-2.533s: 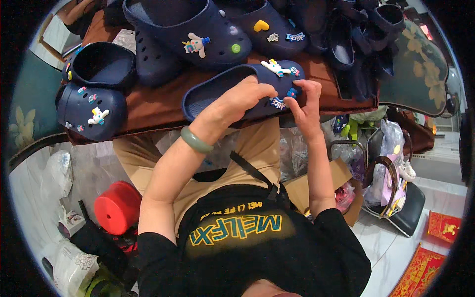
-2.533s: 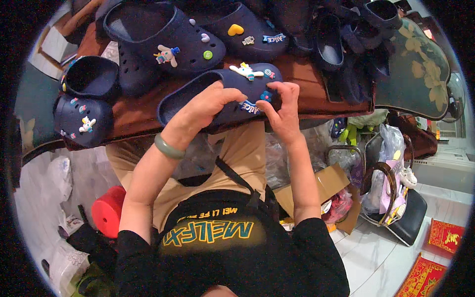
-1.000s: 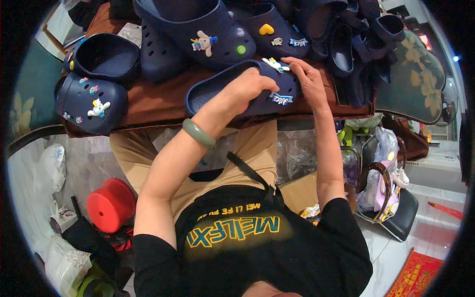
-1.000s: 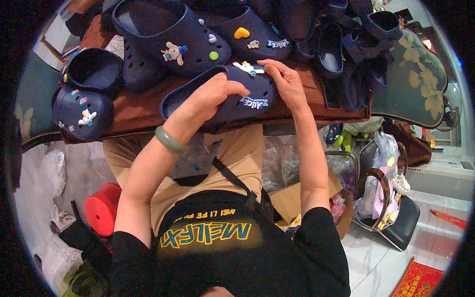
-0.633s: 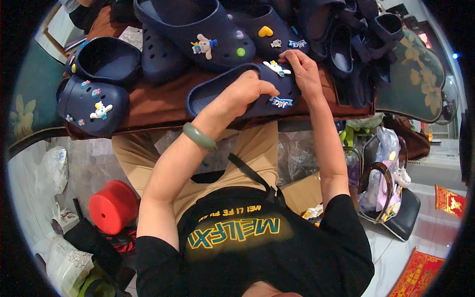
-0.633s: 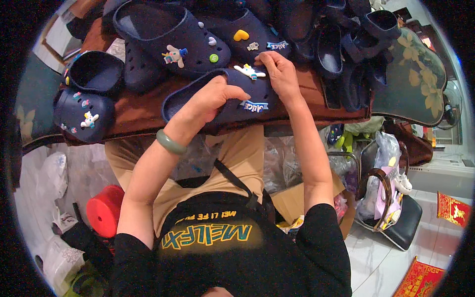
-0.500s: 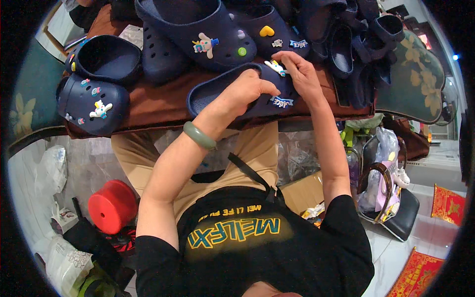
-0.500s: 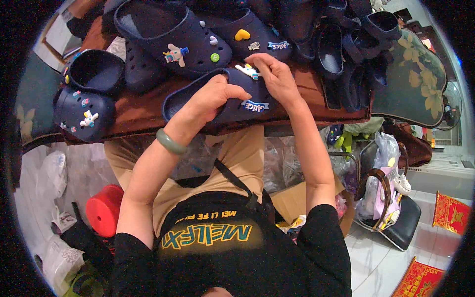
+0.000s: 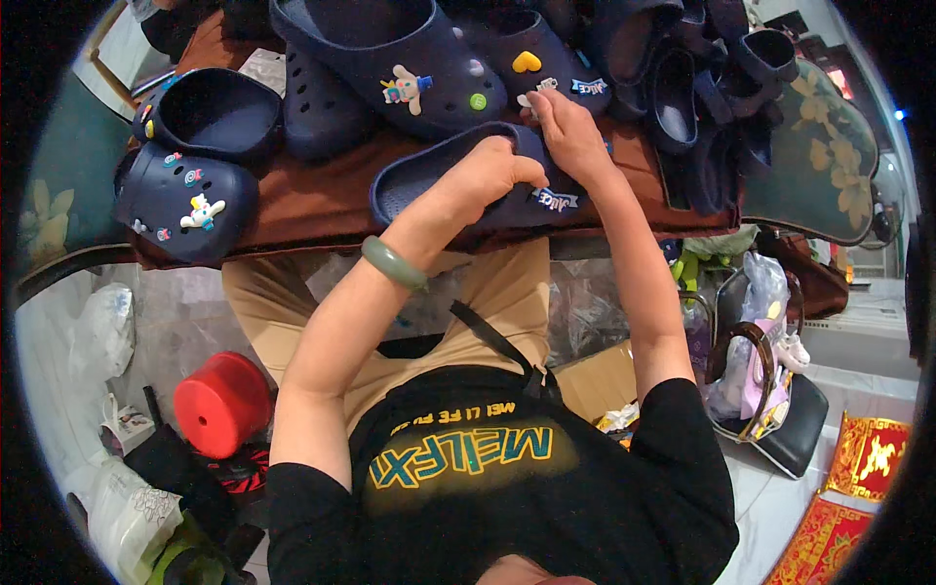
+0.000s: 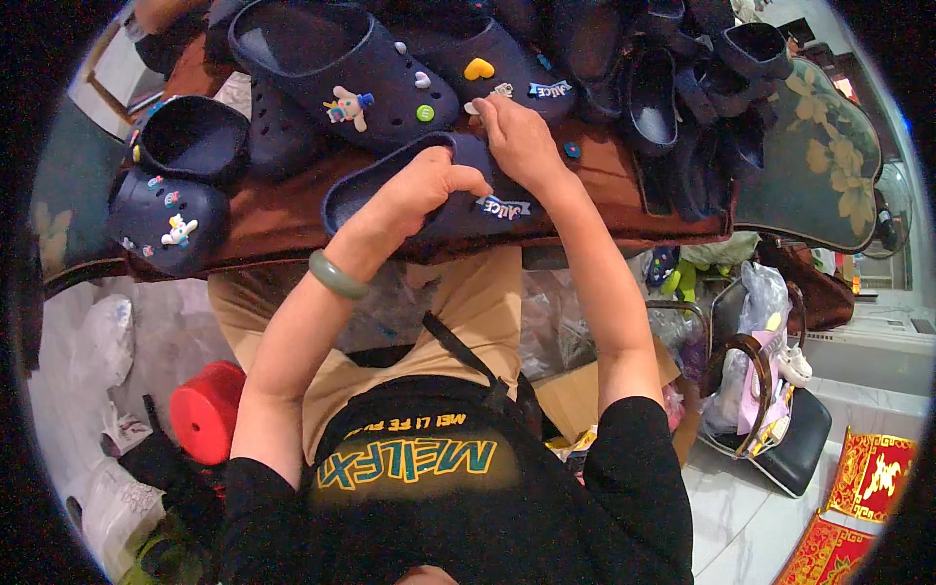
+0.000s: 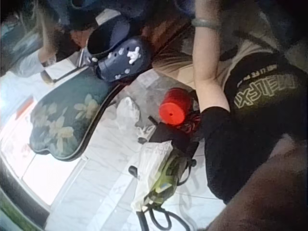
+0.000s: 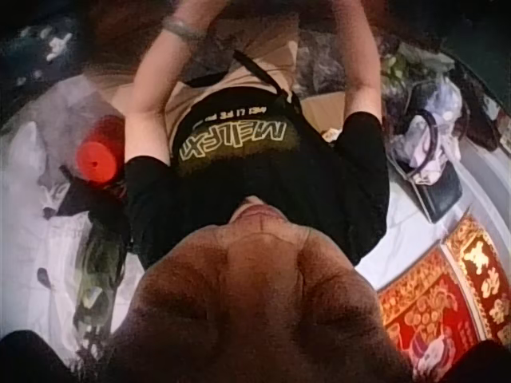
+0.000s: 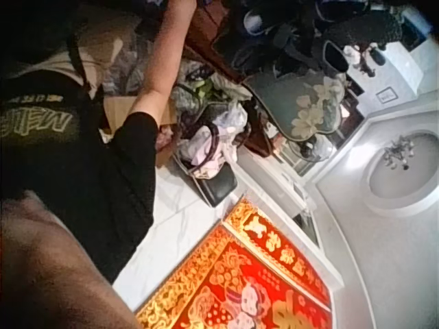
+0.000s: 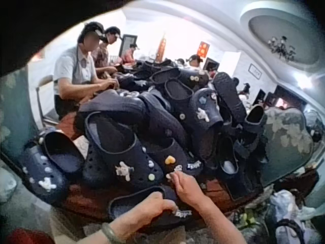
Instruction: The worker is attaching small decorative charms to clogs at a manufacturing station.
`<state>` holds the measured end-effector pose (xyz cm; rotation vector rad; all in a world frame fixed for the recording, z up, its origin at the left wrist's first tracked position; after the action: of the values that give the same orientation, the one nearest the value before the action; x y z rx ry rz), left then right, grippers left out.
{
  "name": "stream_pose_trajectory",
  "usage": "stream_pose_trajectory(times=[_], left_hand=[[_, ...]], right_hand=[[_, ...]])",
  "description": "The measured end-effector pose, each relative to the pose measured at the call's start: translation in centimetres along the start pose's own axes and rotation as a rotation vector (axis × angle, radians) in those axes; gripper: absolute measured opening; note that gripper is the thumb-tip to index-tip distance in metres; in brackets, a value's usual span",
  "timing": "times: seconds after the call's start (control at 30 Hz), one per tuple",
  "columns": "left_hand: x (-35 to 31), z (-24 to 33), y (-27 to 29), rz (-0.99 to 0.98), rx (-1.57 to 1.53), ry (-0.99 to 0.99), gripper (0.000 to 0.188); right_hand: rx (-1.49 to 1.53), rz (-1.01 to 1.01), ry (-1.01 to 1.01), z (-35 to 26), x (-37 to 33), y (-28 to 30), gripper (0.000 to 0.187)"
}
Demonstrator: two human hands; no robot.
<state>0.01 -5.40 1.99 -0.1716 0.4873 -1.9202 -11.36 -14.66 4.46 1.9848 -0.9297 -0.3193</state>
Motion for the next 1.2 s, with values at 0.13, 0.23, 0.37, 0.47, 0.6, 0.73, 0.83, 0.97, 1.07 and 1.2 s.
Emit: stream_pose_trajectory(times=[0.13,0.23,0.37,0.47,0.6,0.73,0.83,0.97,1.07,1.2], left_hand=[[-0.3,0.2,-0.1,0.037,0.099,-0.047,0.023],[-0.6,0.3,-0.4,0.053,0.067,-0.104,0.024],[-1.0,0.2,-0.2,0.034,0.034,-0.044,0.024],[-1.2,-0.1,0.3,0.017,0.056,-0.002,0.023],[-0.8,-0.6,0.7,0.108,-0.01,0.099,0.02],[-0.9,-0.3,0.2,0.125,-0.168,0.059,0.02],[-1.0,0.0,0.2,0.099,-0.178,0.07,0.019],[-0.6,0.2,0.5,0.106,-0.166,0.027,0.021],[-0.2,0.2,0.8,0.218,-0.099,0.037,0.019],[-0.4,0.0,0.6,0.239,-0.15,-0.091,0.014]], right_hand=[[0.552,0.136,-0.027,0.4,-0.8,0.3,0.03],[0.492,0.28,-0.11,0.4,-3.6,2.1,0.031],[0.069,0.307,0.107,-1.9,-8.1,1.6,0.021],[-0.223,0.236,0.167,-3.0,-11.0,-0.4,0.048],[-0.269,0.46,0.267,-2.7,-11.7,-2.1,0.052],[-0.28,0.558,0.329,-2.6,-11.9,-3.2,0.041],[-0.289,0.601,0.335,-2.5,-11.8,-3.4,0.024],[-0.264,0.621,0.288,-2.2,-11.0,-3.2,0.013],[-0.198,0.654,0.238,-2.2,-10.4,-3.1,0.007],[-0.139,0.681,0.21,-2.2,-10.3,-3.2,0.003]])
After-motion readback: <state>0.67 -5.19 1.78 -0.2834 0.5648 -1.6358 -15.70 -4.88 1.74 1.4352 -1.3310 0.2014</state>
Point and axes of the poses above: each hand's wrist, its own x-axis towards the middle knuckle, its own y-axis out of the back of the hand, z = x × y, the point moved 3 cm from there along x, towards the middle knuckle, and after that the axes turned 10 degrees about -z, right-handed, at the moved point
